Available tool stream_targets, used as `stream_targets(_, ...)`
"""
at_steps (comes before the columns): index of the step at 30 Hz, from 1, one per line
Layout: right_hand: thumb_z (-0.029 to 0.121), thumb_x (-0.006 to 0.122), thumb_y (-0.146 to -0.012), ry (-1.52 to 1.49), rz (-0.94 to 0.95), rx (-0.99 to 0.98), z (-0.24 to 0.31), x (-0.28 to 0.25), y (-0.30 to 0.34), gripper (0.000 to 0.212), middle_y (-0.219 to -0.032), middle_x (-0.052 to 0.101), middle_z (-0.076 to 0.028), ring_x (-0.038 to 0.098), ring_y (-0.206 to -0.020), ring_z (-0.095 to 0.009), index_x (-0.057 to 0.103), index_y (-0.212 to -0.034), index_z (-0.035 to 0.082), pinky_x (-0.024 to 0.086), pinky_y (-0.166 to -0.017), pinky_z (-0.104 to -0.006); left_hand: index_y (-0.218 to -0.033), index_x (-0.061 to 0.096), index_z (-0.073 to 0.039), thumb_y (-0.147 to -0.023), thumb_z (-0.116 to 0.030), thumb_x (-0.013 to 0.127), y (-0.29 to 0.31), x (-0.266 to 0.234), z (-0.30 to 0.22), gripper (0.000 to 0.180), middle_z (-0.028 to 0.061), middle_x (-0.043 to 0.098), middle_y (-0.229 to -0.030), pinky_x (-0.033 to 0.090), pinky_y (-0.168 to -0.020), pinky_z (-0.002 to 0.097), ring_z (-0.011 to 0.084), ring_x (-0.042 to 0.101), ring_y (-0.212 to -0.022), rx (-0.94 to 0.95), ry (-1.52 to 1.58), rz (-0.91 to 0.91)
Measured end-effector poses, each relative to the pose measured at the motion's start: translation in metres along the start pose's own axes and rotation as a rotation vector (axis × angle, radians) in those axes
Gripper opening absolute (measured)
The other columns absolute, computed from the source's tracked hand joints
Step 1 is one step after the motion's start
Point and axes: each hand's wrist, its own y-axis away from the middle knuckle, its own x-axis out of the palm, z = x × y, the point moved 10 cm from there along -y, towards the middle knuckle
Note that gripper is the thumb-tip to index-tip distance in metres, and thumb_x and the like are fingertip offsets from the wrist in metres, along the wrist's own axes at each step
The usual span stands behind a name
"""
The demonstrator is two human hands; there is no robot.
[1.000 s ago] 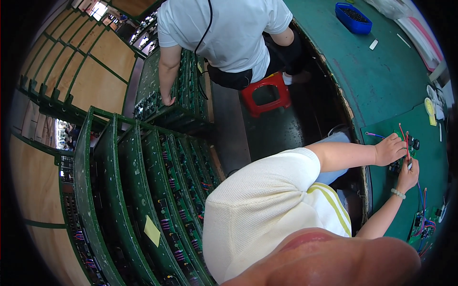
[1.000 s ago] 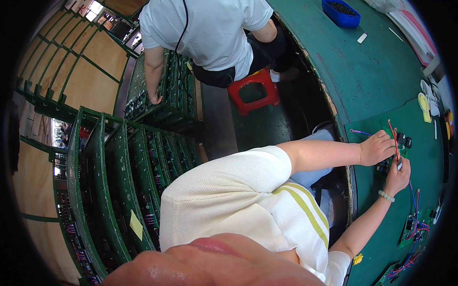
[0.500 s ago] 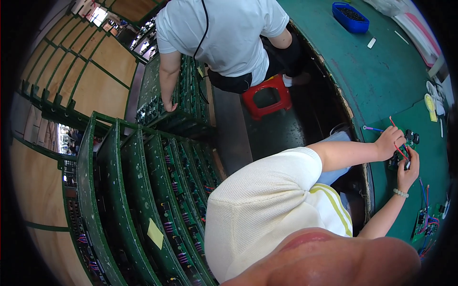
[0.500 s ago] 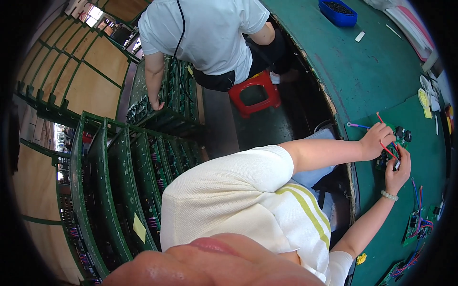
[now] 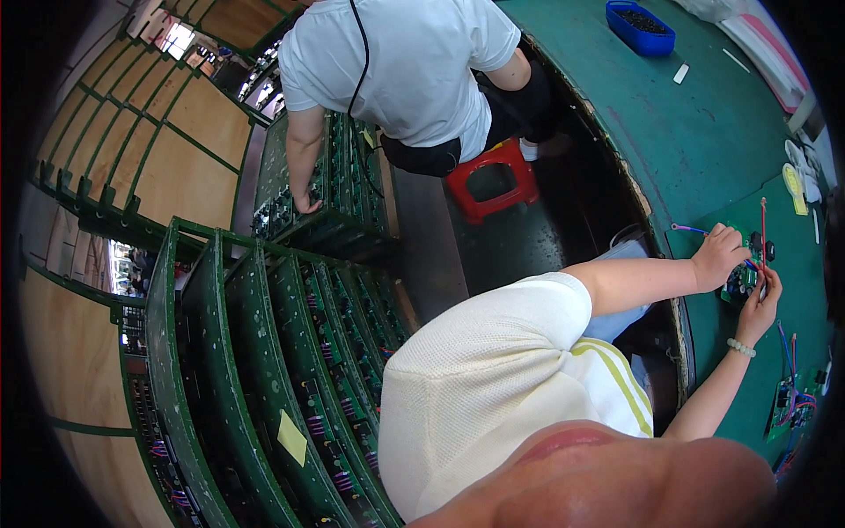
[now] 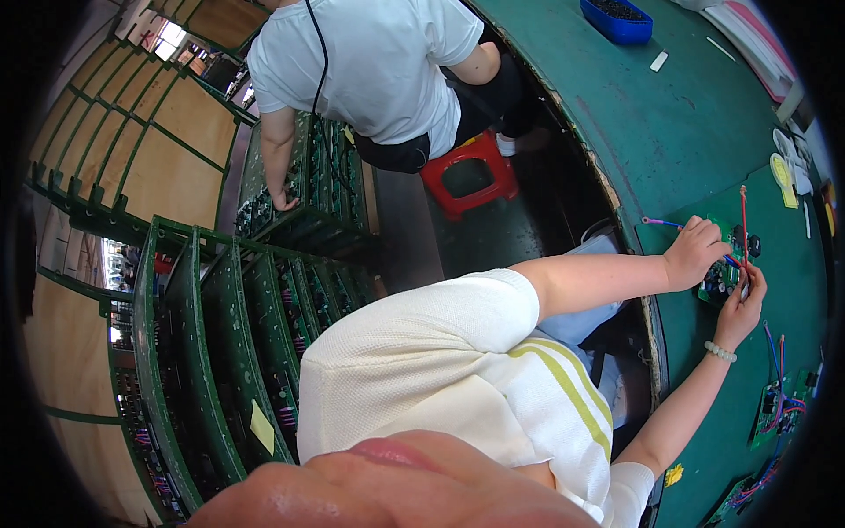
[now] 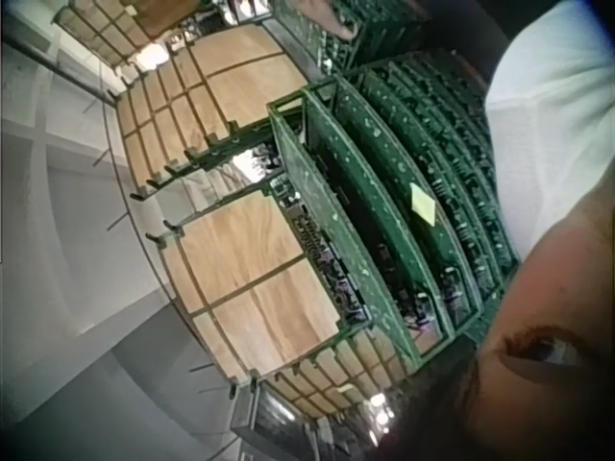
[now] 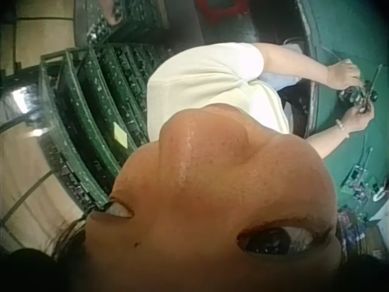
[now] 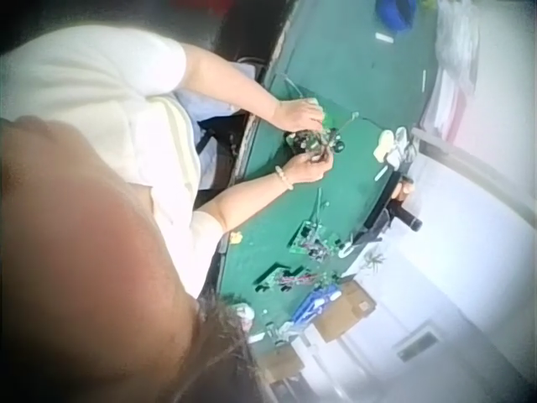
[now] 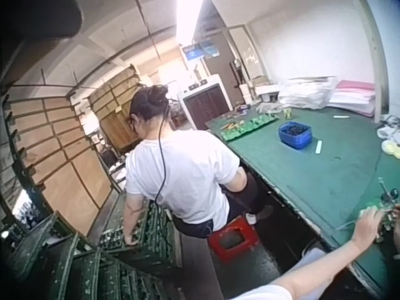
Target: The person assembles electronic components onto circuit boards by hand at a factory workstation, taking components from a plastic bin and a storage rack and using a blue tool.
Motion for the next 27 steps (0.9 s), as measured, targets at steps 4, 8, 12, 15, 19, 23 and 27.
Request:
stream_targets(4, 0.002, 0.053, -0.091, 0.122, 0.076, -0.064, 0.019, 0.005, -0.003, 0.022, -0.105, 0.064, -0.011, 0.062, -0.094, -0.019, 0.058, -0.112, 0.0, 0.049, -0.079, -0.0292, -0.081, 0.054, -0.008, -0.071, -0.009, 0.061, -0.002, -0.003, 0.0, 0.012, 0.0062, 0.048, -0.077, 0.034, -0.073, 0.0358, 0.024, 0.049, -0.078, -0.014, 0.05, -0.042)
stream_targets(8, -0.001, 0.051, -0.09, 0.166, 0.08, -0.093, 0.033, 0.007, -0.005, 0.027, -0.106, 0.064, -0.01, 0.062, -0.093, -0.02, 0.059, -0.116, 0.002, 0.049, -0.079, -0.029, -0.079, 0.049, -0.009, -0.069, -0.006, 0.061, -0.001, -0.003, -0.007, 0.017, 0.0055, 0.048, -0.075, 0.034, -0.073, 0.0361, 0.0242, 0.049, -0.076, 0.072, 0.102, -0.014)
stream_targets(12, -0.006, 0.048, -0.088, 0.197, 0.133, -0.114, 0.038, 0.005, -0.006, 0.033, -0.108, 0.064, -0.011, 0.062, -0.096, -0.021, 0.059, -0.117, 0.003, 0.049, -0.08, -0.0307, -0.079, 0.047, -0.009, -0.068, -0.005, 0.06, 0.002, -0.01, -0.029, 0.018, 0.0056, 0.047, -0.074, 0.033, -0.072, 0.0373, 0.0246, 0.049, -0.075, 0.261, -0.005, -0.017)
stream_targets(15, -0.009, 0.049, -0.083, 0.174, 0.237, -0.176, 0.057, 0.007, -0.006, 0.04, -0.113, 0.061, -0.011, 0.06, -0.101, -0.024, 0.058, -0.12, 0.005, 0.048, -0.082, -0.0325, -0.08, 0.045, -0.009, -0.065, -0.005, 0.061, -0.002, -0.012, -0.025, 0.022, 0.006, 0.047, -0.074, 0.033, -0.072, 0.0386, 0.0251, 0.049, -0.074, 0.179, 0.087, -0.098)
stream_targets(19, -0.007, 0.056, -0.077, 0.324, 0.257, -0.25, 0.063, 0.018, -0.003, 0.053, -0.117, 0.058, -0.01, 0.058, -0.104, -0.026, 0.052, -0.127, 0.008, 0.048, -0.082, -0.0343, -0.08, 0.044, -0.009, -0.064, -0.003, 0.062, -0.001, -0.002, -0.006, 0.024, 0.0066, 0.048, -0.075, 0.032, -0.071, 0.0393, 0.0257, 0.049, -0.074, 0.038, 0.126, -0.03)
stream_targets(23, -0.007, 0.062, -0.074, 0.203, 0.177, -0.145, 0.054, 0.016, -0.001, 0.055, -0.118, 0.057, -0.01, 0.058, -0.103, -0.026, 0.052, -0.126, 0.008, 0.049, -0.079, -0.0342, -0.087, 0.043, -0.008, -0.065, -0.003, 0.062, 0.002, 0.001, -0.001, 0.03, 0.0068, 0.048, -0.075, 0.033, -0.07, 0.0403, 0.0267, 0.048, -0.074, -0.014, 0.142, 0.002)
stream_targets(27, -0.005, 0.064, -0.075, 0.201, 0.117, 0.064, 0.016, 0.007, 0.002, 0.047, -0.117, 0.057, -0.009, 0.059, -0.1, -0.025, 0.055, -0.12, 0.007, 0.049, -0.076, -0.0326, -0.098, 0.042, -0.011, -0.066, -0.006, 0.062, -0.001, 0.0, -0.007, 0.039, 0.0067, 0.048, -0.076, 0.033, -0.07, 0.0415, 0.0271, 0.047, -0.073, 0.028, 0.101, 0.01)
